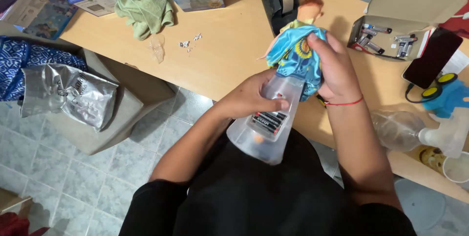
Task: The person places a doll into a blue patterned bag and then inserts batteries into a clear plastic container. They use red scissors to trim a small piece of the container and then place the batteries inside. Finally, they place the doll back into the bag.
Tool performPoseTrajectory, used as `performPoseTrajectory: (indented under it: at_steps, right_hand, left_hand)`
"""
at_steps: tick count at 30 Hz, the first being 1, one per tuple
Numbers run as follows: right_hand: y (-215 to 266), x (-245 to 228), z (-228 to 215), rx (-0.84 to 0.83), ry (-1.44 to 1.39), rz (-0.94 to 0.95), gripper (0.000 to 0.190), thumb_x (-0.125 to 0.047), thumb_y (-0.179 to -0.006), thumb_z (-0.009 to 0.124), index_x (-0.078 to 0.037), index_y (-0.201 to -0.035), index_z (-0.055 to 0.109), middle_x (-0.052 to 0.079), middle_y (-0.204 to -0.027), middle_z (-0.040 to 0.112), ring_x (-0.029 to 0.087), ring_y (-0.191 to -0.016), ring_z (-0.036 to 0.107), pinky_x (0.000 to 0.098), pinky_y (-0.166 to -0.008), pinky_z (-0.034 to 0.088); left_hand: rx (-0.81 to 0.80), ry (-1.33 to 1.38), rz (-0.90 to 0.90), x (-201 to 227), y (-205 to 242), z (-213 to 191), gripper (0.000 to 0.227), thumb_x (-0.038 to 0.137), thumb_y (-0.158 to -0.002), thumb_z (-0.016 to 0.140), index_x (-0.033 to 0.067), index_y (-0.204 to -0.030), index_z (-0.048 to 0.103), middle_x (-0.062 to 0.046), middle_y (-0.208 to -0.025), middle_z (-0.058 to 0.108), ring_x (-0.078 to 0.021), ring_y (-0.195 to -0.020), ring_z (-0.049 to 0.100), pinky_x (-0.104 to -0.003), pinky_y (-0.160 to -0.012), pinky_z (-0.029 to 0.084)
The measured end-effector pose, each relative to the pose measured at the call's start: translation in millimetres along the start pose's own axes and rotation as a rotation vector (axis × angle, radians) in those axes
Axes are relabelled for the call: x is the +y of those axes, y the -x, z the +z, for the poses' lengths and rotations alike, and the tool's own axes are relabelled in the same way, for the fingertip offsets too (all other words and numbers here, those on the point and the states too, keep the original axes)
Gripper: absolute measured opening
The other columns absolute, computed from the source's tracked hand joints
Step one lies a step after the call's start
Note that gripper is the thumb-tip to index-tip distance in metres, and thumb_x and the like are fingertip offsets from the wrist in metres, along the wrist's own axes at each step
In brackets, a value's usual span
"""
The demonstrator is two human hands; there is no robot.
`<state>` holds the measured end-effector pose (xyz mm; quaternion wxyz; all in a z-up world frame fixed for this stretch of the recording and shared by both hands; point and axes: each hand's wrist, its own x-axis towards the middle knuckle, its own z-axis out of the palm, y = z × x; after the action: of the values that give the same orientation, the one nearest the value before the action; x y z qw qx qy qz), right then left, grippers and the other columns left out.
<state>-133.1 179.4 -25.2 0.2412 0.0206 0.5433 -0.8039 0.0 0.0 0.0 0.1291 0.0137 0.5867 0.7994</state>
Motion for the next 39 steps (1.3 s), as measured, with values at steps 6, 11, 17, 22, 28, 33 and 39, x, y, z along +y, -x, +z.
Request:
performPoseTrajectory:
  at_steps: [6, 11, 17, 22, 28, 33, 39]
  right_hand:
    - [0, -18, 3, -0.004, -0.031, -0.083, 0.026, -0.02, -0.101, 0.069, -0.005, -0.121, 0.062, 0.016, -0.112, 0.072, 0.029, -0.104, 0.076, 0.0459, -0.095, 0.064]
    - [13, -32, 5, 0.005, -0.065, -0.133, 0.028, -0.023, -0.103, 0.067, -0.008, -0.125, 0.059, 0.013, -0.117, 0.071, 0.028, -0.111, 0.075, 0.0451, -0.103, 0.062]
    - [28, -46, 4, 0.03, -0.122, -0.229, 0.031, -0.025, -0.105, 0.063, -0.012, -0.132, 0.055, 0.01, -0.122, 0.07, 0.026, -0.119, 0.073, 0.044, -0.114, 0.06]
    - [39, -40, 8, 0.21, 0.461, -0.694, 0.025, -0.025, -0.108, 0.063, -0.007, -0.122, 0.051, 0.003, -0.111, 0.054, 0.011, -0.1, 0.048, 0.0258, -0.091, 0.042]
    - [57, -63, 13, 0.222, -0.035, -0.37, 0.028, -0.015, -0.106, 0.06, -0.009, -0.133, 0.06, 0.006, -0.125, 0.071, 0.019, -0.113, 0.07, 0.0336, -0.101, 0.059]
    - [57, -79, -21, 0.082, -0.074, -0.355, 0.033, -0.025, -0.102, 0.062, -0.009, -0.131, 0.062, 0.008, -0.126, 0.069, 0.022, -0.116, 0.067, 0.0363, -0.105, 0.056]
    - [65, -83, -21, -0.089, -0.102, -0.334, 0.042, -0.037, -0.097, 0.065, -0.009, -0.128, 0.064, 0.012, -0.127, 0.066, 0.026, -0.121, 0.063, 0.0396, -0.109, 0.052]
  left_hand:
    - [-0.17, 0.258, 0.092, 11, 21, 13, 0.079, 0.03, -0.076, 0.09, 0.002, -0.141, 0.055, -0.011, -0.122, 0.069, -0.0147, -0.112, 0.064, -0.037, -0.101, 0.054]
    - [-0.204, 0.261, 0.113, 15, 21, 16, 0.061, 0.023, -0.083, 0.086, 0.0035, -0.134, 0.06, -0.009, -0.117, 0.072, -0.0114, -0.107, 0.066, -0.033, -0.094, 0.058]
    - [-0.298, 0.249, 0.162, 35, 32, 25, 0.061, 0.026, -0.081, 0.089, 0.0048, -0.132, 0.062, -0.008, -0.124, 0.069, -0.0105, -0.114, 0.063, -0.035, -0.1, 0.055]
    - [-0.467, 0.035, 0.08, 82, 36, 23, 0.052, 0.034, -0.087, 0.081, 0.0077, -0.126, 0.061, 0.002, -0.116, 0.067, -0.0073, -0.106, 0.06, -0.023, -0.097, 0.05]
    - [-0.492, -0.145, 0.182, 79, 31, 27, 0.058, 0.038, -0.093, 0.073, 0.0129, -0.141, 0.053, -0.001, -0.139, 0.058, -0.0146, -0.129, 0.057, -0.032, -0.116, 0.044]
    - [-0.449, -0.257, 0.133, 45, 18, 26, 0.059, 0.038, -0.088, 0.074, 0.0058, -0.134, 0.055, -0.005, -0.131, 0.061, -0.0184, -0.122, 0.058, -0.033, -0.107, 0.049]
    - [-0.433, -0.148, 0.166, 42, 17, 28, 0.077, 0.037, -0.091, 0.075, 0.0064, -0.152, 0.039, -0.008, -0.154, 0.049, -0.0215, -0.144, 0.047, -0.038, -0.125, 0.037]
